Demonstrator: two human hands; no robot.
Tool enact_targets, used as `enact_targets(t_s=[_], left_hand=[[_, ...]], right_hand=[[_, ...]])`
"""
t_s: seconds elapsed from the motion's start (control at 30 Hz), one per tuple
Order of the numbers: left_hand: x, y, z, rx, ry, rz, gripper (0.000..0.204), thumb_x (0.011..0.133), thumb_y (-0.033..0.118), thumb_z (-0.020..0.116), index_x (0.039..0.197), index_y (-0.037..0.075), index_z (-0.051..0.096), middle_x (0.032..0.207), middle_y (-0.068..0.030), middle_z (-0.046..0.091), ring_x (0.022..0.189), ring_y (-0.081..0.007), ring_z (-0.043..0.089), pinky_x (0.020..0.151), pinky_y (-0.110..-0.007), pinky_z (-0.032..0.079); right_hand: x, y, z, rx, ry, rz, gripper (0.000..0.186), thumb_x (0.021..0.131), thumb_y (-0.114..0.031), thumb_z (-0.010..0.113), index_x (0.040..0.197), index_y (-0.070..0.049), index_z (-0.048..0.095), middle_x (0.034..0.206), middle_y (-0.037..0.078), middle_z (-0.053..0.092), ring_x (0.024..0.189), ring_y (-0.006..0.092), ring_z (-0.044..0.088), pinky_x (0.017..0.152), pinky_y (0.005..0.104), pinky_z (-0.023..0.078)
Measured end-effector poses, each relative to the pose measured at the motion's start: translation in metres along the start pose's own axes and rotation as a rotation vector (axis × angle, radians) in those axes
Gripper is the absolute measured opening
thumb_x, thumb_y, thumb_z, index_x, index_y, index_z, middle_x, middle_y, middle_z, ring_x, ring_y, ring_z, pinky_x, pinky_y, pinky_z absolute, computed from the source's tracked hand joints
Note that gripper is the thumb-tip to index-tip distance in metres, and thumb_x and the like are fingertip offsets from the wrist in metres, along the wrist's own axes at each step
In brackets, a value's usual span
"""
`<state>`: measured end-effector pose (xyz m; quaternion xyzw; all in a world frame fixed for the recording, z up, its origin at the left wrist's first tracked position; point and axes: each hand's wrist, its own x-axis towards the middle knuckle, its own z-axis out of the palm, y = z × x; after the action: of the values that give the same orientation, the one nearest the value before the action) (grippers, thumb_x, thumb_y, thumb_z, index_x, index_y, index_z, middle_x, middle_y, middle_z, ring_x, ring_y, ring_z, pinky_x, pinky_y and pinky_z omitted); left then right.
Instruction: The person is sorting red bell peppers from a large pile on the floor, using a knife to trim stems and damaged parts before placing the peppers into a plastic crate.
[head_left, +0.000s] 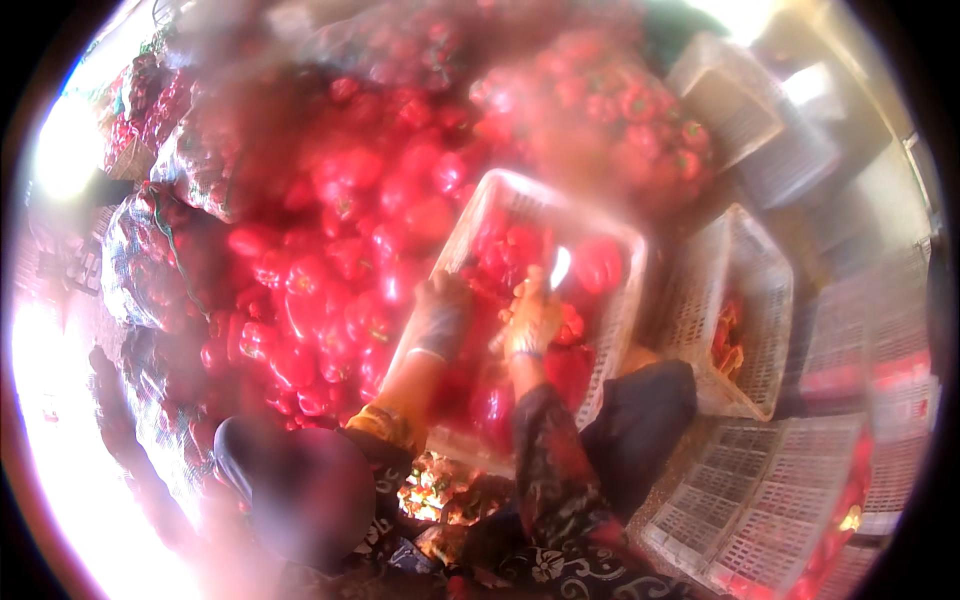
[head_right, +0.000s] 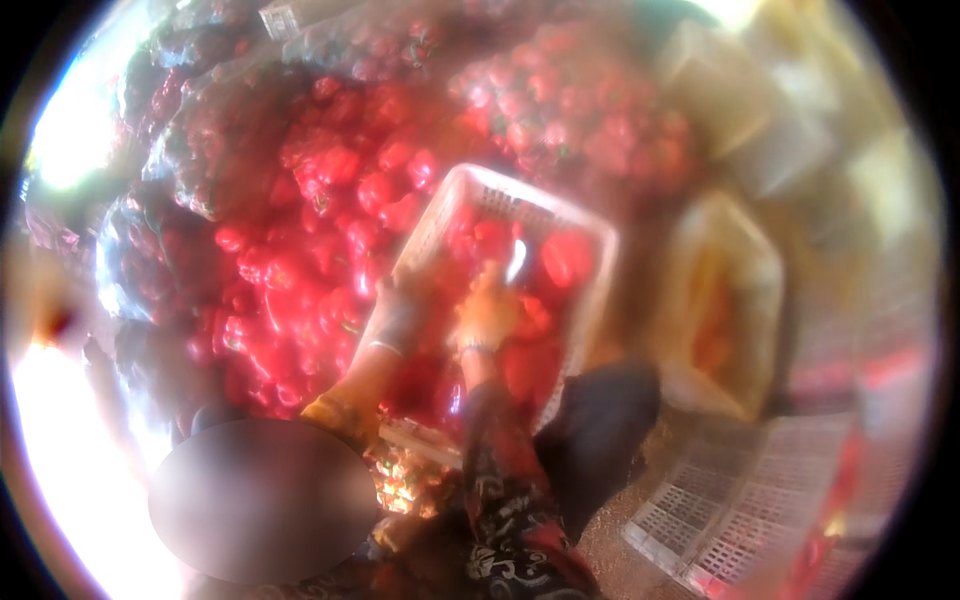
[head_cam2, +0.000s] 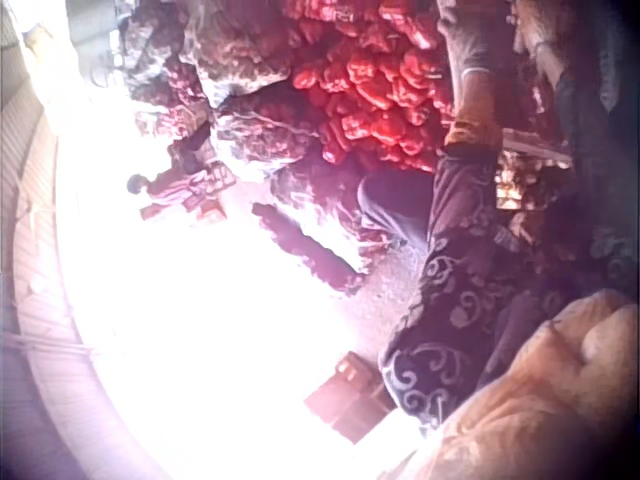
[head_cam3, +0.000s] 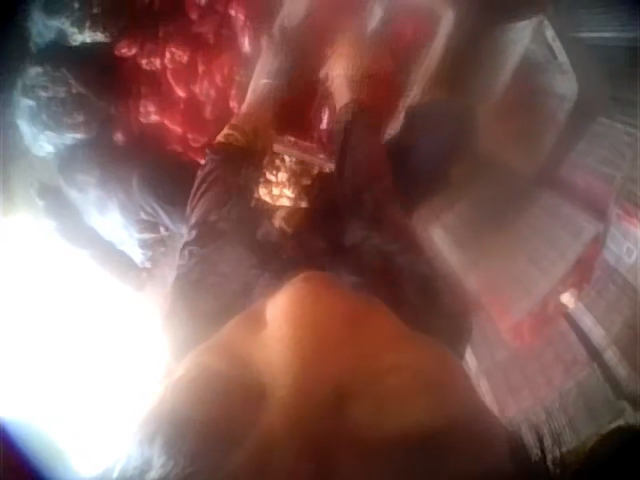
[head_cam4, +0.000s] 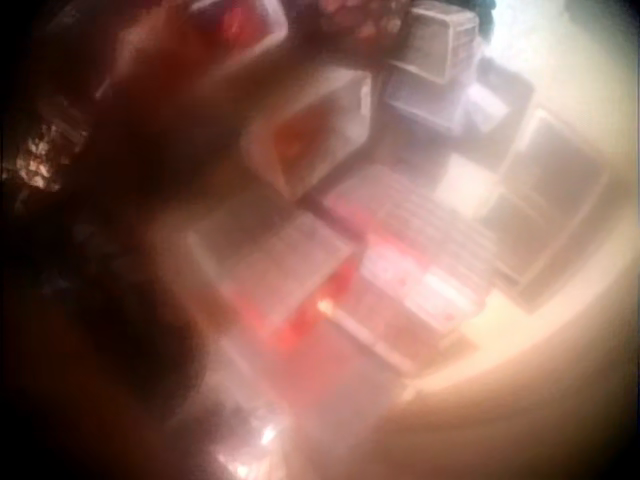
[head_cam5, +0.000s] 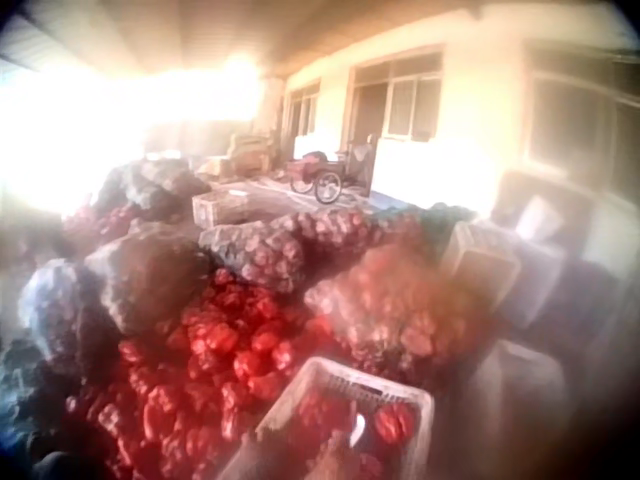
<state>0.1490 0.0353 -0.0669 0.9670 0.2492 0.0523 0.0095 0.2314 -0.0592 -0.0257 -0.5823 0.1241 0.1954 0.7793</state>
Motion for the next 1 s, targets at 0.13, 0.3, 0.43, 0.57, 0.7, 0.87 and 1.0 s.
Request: enact_targets(t_s=[0.13, 0.3, 0.43, 0.57, 0.7, 0.87, 1.0], left_hand=[[-0.005, 0.013, -0.021, -0.148, 0.207, 0.089, 0.032, 0.091, 0.013, 0.055, 0.120, 0.007, 0.066, 0.121, -0.0106, 0.065, 0.113, -0.0310, 0.059, 0.102, -0.041, 0.044], [-0.092, -0.043, -0.002, -0.697, 0.509, -0.303, 0.029, 0.092, 0.005, 0.055, 0.118, 0.001, 0.068, 0.118, -0.0103, 0.069, 0.104, -0.0265, 0.065, 0.092, -0.038, 0.052], [-0.132, -0.054, 0.002, -1.309, 0.713, -0.756, 0.026, 0.096, 0.007, 0.055, 0.118, 0.001, 0.068, 0.105, -0.0074, 0.069, 0.093, -0.0187, 0.066, 0.080, -0.032, 0.055], [-0.136, -0.073, 0.013, -1.461, 0.648, -1.083, 0.024, 0.095, 0.008, 0.057, 0.114, 0.001, 0.069, 0.097, -0.0049, 0.066, 0.086, -0.0129, 0.063, 0.074, -0.027, 0.053], [-0.100, -0.101, 0.034, -1.462, 0.479, -1.021, 0.034, 0.092, 0.010, 0.060, 0.125, 0.001, 0.063, 0.100, -0.0083, 0.068, 0.086, -0.0148, 0.065, 0.076, -0.028, 0.054], [-0.002, -0.141, 0.122, -0.662, 0.123, -0.758, 0.092, 0.078, 0.032, 0.074, 0.152, -0.004, 0.032, 0.113, -0.0211, 0.070, 0.098, -0.0294, 0.071, 0.084, -0.037, 0.057], [0.050, -0.128, 0.068, -0.828, -0.330, -0.911, 0.112, 0.071, 0.044, 0.079, 0.153, -0.008, 0.024, 0.114, -0.0225, 0.070, 0.099, -0.0330, 0.071, 0.084, -0.039, 0.057]], right_hand=[[0.089, 0.084, -0.012, -0.300, -0.129, -0.457, 0.022, 0.098, -0.026, 0.061, 0.098, -0.005, 0.067, 0.072, 0.001, 0.059, 0.058, 0.0142, 0.055, 0.053, 0.0312, 0.046], [0.022, 0.107, 0.013, -0.911, -0.007, -0.656, 0.032, 0.100, -0.027, 0.056, 0.095, 0.001, 0.070, 0.078, 0.011, 0.068, 0.072, 0.0206, 0.063, 0.068, 0.0394, 0.051], [0.002, 0.104, 0.034, -0.770, 0.098, -0.438, 0.028, 0.099, -0.023, 0.058, 0.098, 0.002, 0.070, 0.086, 0.019, 0.072, 0.075, 0.0269, 0.067, 0.071, 0.0393, 0.053], [0.006, 0.112, 0.031, -1.191, 0.059, -0.906, 0.024, 0.098, -0.020, 0.061, 0.096, 0.002, 0.071, 0.085, 0.018, 0.072, 0.072, 0.0291, 0.068, 0.067, 0.0391, 0.054], [0.035, 0.142, 0.032, -1.311, 0.063, -1.065, 0.024, 0.099, -0.020, 0.059, 0.093, 0.001, 0.070, 0.081, 0.018, 0.071, 0.071, 0.0324, 0.068, 0.065, 0.0407, 0.053], [0.055, 0.123, 0.051, -1.284, 0.092, -0.827, 0.033, 0.101, -0.028, 0.053, 0.091, 0.000, 0.066, 0.081, 0.022, 0.069, 0.074, 0.0393, 0.067, 0.067, 0.0466, 0.052], [0.063, 0.135, 0.054, -1.164, 0.193, -0.748, 0.032, 0.101, -0.030, 0.052, 0.096, -0.001, 0.066, 0.085, 0.022, 0.069, 0.078, 0.0414, 0.067, 0.070, 0.0486, 0.052]])
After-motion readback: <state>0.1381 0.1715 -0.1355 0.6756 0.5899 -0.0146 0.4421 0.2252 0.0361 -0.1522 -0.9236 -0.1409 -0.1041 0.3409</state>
